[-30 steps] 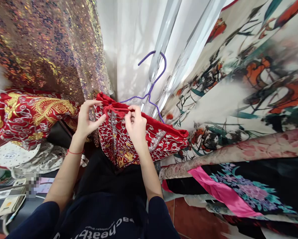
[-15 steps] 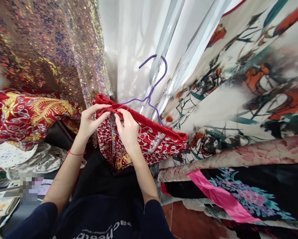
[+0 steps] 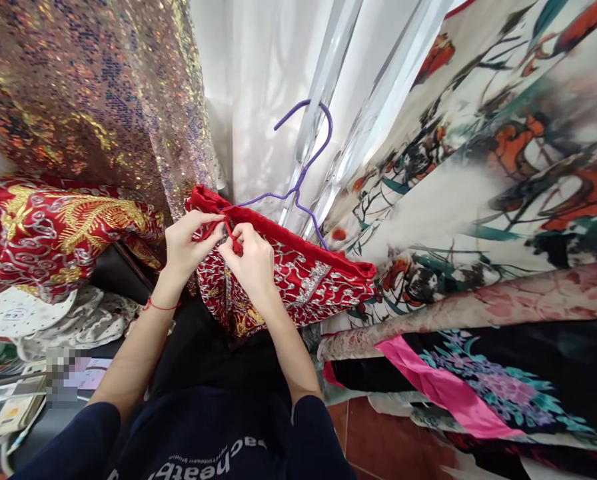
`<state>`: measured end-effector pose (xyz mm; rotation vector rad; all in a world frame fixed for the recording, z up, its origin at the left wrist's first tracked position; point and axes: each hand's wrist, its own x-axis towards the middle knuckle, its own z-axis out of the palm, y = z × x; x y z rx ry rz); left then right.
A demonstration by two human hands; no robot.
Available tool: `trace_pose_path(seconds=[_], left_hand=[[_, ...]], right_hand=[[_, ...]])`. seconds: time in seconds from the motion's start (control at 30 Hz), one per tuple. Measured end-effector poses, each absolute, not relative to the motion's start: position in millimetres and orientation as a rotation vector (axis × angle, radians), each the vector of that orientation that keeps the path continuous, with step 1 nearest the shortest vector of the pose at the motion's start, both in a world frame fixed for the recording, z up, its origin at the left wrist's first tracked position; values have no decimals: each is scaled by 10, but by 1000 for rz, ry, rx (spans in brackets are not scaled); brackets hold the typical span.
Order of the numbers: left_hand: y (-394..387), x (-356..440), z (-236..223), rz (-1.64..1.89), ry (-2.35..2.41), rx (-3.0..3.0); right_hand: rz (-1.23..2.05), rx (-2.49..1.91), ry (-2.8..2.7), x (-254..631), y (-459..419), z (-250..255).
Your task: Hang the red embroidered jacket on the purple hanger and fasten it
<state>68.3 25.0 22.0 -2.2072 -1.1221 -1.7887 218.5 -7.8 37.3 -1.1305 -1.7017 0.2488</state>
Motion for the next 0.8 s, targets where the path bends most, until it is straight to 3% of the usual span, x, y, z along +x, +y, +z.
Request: trace_pose_path(seconds=[0.3,0.57,0.8], left_hand=[[274,497,311,-1870,-1176,-2209],[237,498,316,-2448,-1358,-2142],[304,442,297,-2494,-1415,-2135]], right_hand=[[344,-1150,-1822,2142,-348,432],[447,-1348,-1759,2186,-89,240],[456,-1257,-1813,2096,-27,168]])
